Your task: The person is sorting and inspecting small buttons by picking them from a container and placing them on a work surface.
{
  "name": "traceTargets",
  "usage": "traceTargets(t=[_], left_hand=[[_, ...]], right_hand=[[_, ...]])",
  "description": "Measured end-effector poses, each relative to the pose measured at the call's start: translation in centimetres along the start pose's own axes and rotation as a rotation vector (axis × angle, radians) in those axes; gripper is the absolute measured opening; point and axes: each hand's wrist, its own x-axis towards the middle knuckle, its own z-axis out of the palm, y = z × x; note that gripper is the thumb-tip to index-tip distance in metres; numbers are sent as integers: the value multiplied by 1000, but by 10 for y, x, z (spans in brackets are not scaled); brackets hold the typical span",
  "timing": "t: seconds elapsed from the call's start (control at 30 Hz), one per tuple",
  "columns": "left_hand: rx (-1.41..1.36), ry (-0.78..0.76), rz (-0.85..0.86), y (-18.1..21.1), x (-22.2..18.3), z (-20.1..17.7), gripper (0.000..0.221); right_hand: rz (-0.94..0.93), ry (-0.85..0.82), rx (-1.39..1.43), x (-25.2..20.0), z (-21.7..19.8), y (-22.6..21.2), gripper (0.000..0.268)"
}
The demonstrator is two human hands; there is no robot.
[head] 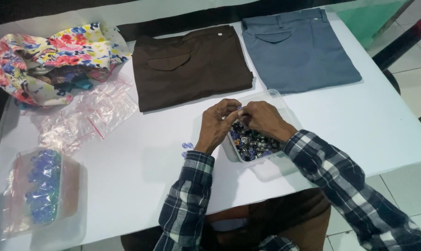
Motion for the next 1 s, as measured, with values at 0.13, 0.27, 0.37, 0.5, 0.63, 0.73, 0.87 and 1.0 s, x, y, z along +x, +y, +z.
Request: traceTargets(t=[0.13, 0.27, 0.37, 0.5, 0.63, 0.73, 0.87, 1.0], left_hand=[[55, -4, 10, -1, 0, -1, 25], [213, -3, 116, -5, 2, 5, 25], [235, 20, 167, -10, 1, 9, 23], [229, 56, 208, -14, -1, 10, 23], [248, 144, 271, 12, -28, 6, 20], [265, 251, 475, 28, -60, -2, 23], [430, 347, 636, 43, -118, -28, 22], [637, 298, 544, 24, -175, -45, 18]], right_hand=[[137, 46, 382, -26, -37, -25, 16], [226, 90, 848, -29, -28, 1, 22], [261, 72, 944, -34, -28, 1, 25], [273, 67, 1002, -40, -35, -14, 27], [227, 99, 878, -58, -56, -55, 26], [127, 123, 673, -77, -52, -86, 26], [-138, 392, 434, -106, -5, -120, 20], [-339, 381, 428, -124, 60, -134, 22]])
